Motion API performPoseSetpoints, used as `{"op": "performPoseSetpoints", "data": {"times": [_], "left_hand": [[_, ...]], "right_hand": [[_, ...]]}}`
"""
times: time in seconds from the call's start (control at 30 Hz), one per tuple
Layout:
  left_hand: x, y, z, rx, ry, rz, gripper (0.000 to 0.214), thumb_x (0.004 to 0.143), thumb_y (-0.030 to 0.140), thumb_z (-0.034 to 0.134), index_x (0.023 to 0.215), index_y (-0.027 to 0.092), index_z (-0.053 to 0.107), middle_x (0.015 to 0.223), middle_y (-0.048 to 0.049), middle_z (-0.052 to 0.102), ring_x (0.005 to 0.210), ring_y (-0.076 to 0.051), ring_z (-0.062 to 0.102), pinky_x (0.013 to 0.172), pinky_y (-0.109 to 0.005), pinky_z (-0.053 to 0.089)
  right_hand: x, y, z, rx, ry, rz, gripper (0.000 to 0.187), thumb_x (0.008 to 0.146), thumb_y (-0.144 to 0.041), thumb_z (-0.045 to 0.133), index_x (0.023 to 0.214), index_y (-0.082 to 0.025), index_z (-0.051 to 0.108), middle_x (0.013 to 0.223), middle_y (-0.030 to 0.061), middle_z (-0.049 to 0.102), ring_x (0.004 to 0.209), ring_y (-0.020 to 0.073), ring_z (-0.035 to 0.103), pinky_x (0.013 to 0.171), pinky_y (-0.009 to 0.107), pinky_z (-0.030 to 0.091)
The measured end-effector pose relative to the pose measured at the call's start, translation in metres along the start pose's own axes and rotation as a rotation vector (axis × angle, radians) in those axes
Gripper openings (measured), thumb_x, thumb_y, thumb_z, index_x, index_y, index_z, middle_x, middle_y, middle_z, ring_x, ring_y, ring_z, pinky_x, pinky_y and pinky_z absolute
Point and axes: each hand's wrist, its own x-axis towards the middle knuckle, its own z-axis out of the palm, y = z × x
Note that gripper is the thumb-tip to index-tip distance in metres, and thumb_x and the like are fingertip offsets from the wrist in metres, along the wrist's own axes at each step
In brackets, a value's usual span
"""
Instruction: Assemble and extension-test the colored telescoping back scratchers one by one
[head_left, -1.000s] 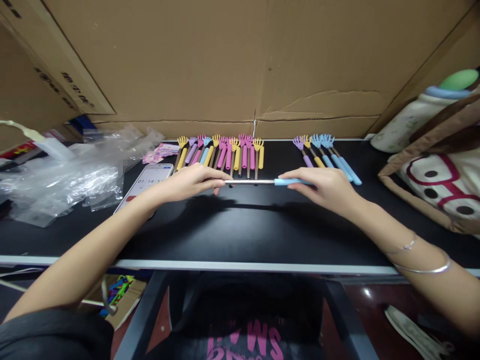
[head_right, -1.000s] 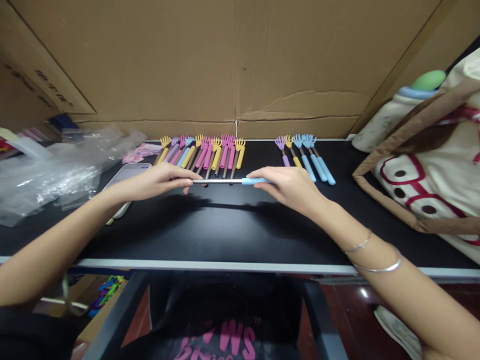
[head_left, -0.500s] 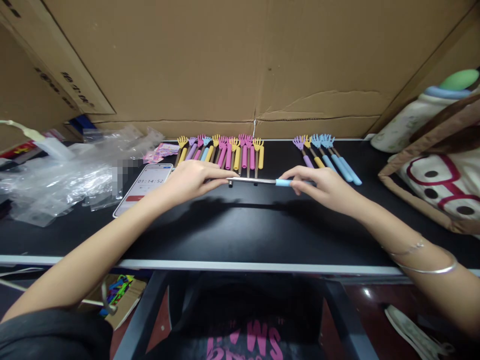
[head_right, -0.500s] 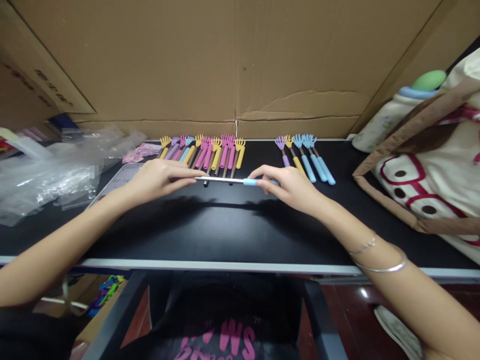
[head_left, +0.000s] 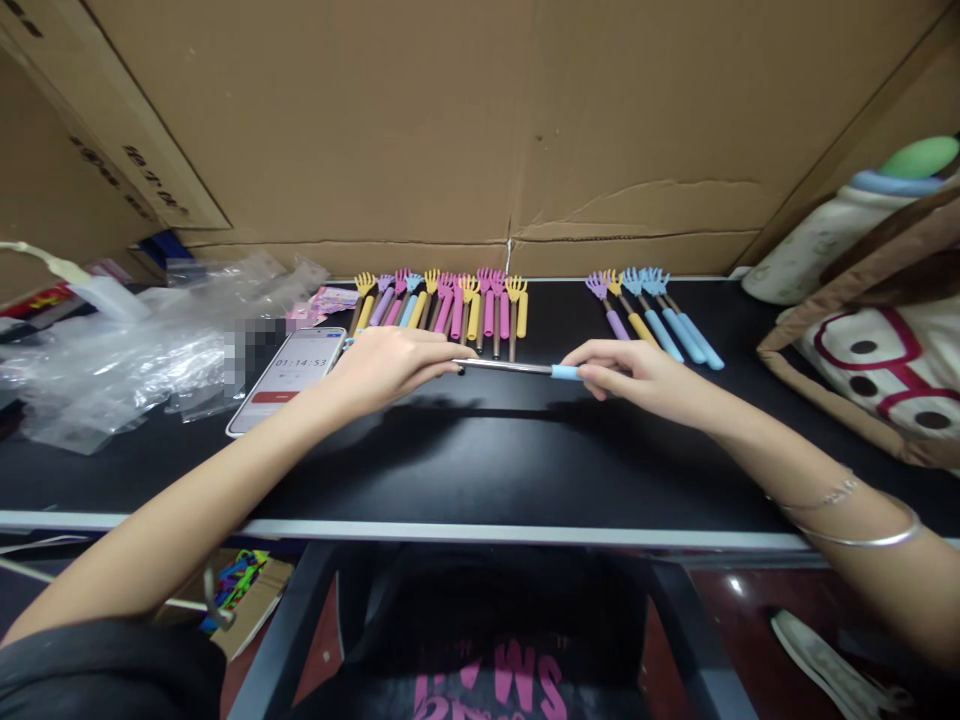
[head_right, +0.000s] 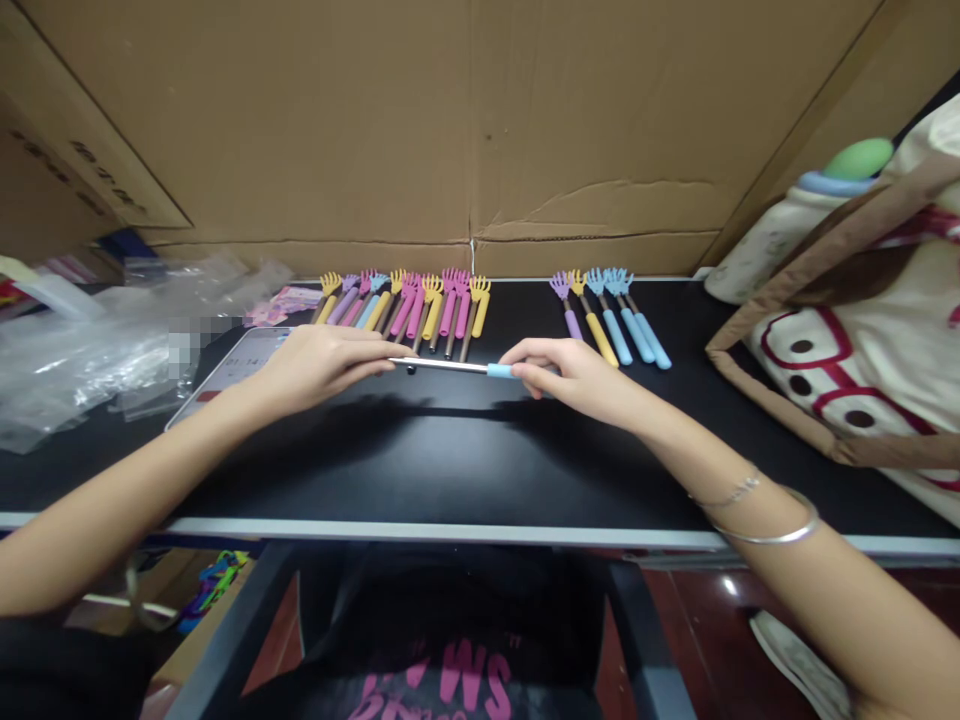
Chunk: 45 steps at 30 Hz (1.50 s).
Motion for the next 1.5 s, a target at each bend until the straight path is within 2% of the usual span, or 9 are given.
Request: {"op": "performPoseSetpoints", "data": {"times": [0.17, 0.27, 0.37, 0.5, 0.7, 0.87, 1.03, 1.3, 1.5], "left_hand": [[0.002, 0.0, -0.002, -0.17, -0.094, -0.127, 0.046, 0.104, 0.048, 0.038, 0.12, 0.022, 0.072, 0.112, -0.0048, 0.076, 0.097, -0.02, 0.071, 0.08, -0.027, 0.048], [0.005, -0.002, -0.005, -0.346, -0.199, -0.173, 0.043, 0.102, 0.047, 0.042, 0.118, 0.02, 0.072, 0.092, -0.0036, 0.077, 0.082, -0.017, 0.069, 0.074, -0.024, 0.046], [0.006, -0.003, -0.007, -0.499, -0.307, -0.193, 0.043, 0.101, 0.046, 0.044, 0.117, 0.018, 0.072, 0.076, -0.0009, 0.072, 0.07, -0.014, 0.064, 0.069, -0.022, 0.045], [0.006, -0.001, -0.006, -0.493, -0.281, -0.217, 0.043, 0.1, 0.046, 0.045, 0.118, 0.018, 0.072, 0.08, -0.0021, 0.074, 0.071, -0.015, 0.066, 0.07, -0.024, 0.046], [0.003, 0.002, 0.0, -0.321, -0.095, -0.194, 0.041, 0.099, 0.047, 0.048, 0.119, 0.023, 0.074, 0.113, -0.0065, 0.076, 0.095, -0.022, 0.073, 0.082, -0.029, 0.05], [0.001, 0.003, 0.0, -0.081, -0.008, -0.076, 0.04, 0.103, 0.045, 0.043, 0.118, 0.026, 0.075, 0.099, -0.0039, 0.079, 0.083, -0.018, 0.073, 0.063, -0.025, 0.044], [0.002, 0.005, 0.0, 0.088, 0.052, 0.039, 0.041, 0.105, 0.043, 0.04, 0.115, 0.026, 0.075, 0.081, -0.0036, 0.076, 0.077, -0.017, 0.071, 0.056, -0.025, 0.037], [0.003, 0.01, 0.002, 0.033, -0.024, -0.093, 0.04, 0.104, 0.044, 0.039, 0.112, 0.025, 0.073, 0.104, -0.0036, 0.078, 0.093, -0.019, 0.072, 0.068, -0.024, 0.045], [0.005, 0.009, -0.004, -0.037, -0.076, -0.219, 0.037, 0.101, 0.044, 0.045, 0.115, 0.026, 0.074, 0.099, -0.0029, 0.079, 0.082, -0.018, 0.072, 0.064, -0.024, 0.041]], "right_hand": [[-0.005, -0.003, 0.002, -0.228, 0.148, -0.122, 0.034, 0.096, -0.045, 0.05, 0.106, -0.02, 0.071, 0.082, 0.0036, 0.074, 0.067, 0.015, 0.065, 0.066, 0.028, 0.044], [-0.008, -0.004, 0.006, -0.393, 0.256, -0.207, 0.029, 0.097, -0.041, 0.051, 0.107, -0.023, 0.072, 0.101, 0.0039, 0.078, 0.084, 0.018, 0.072, 0.073, 0.028, 0.047], [-0.009, -0.003, 0.01, -0.521, 0.325, -0.262, 0.03, 0.099, -0.042, 0.05, 0.107, -0.025, 0.073, 0.1, 0.0029, 0.079, 0.088, 0.0186, 0.073, 0.071, 0.028, 0.048], [-0.008, 0.0, 0.012, -0.577, 0.358, -0.293, 0.031, 0.1, -0.041, 0.048, 0.107, -0.024, 0.073, 0.098, 0.003, 0.079, 0.089, 0.0187, 0.073, 0.07, 0.028, 0.047], [-0.007, 0.0, 0.007, -0.463, 0.292, -0.246, 0.029, 0.1, -0.041, 0.049, 0.109, -0.024, 0.071, 0.1, 0.0041, 0.078, 0.083, 0.0178, 0.072, 0.069, 0.027, 0.044], [-0.004, -0.001, 0.004, -0.198, 0.122, -0.128, 0.035, 0.099, -0.046, 0.047, 0.107, -0.019, 0.069, 0.066, 0.0001, 0.067, 0.059, 0.0126, 0.059, 0.058, 0.025, 0.038], [-0.001, 0.0, 0.005, 0.103, -0.066, 0.014, 0.041, 0.096, -0.052, 0.049, 0.104, -0.015, 0.065, 0.062, -0.0028, 0.058, 0.05, 0.0089, 0.047, 0.053, 0.024, 0.036], [0.0, -0.003, 0.002, 0.018, 0.056, 0.041, 0.038, 0.089, -0.053, 0.057, 0.097, -0.017, 0.067, 0.061, 0.0003, 0.063, 0.057, 0.0133, 0.056, 0.058, 0.027, 0.04], [0.0, 0.004, -0.008, 0.05, 0.141, 0.096, 0.035, 0.083, -0.052, 0.065, 0.09, -0.017, 0.068, 0.061, 0.0006, 0.065, 0.054, 0.0115, 0.055, 0.054, 0.026, 0.041]]}}
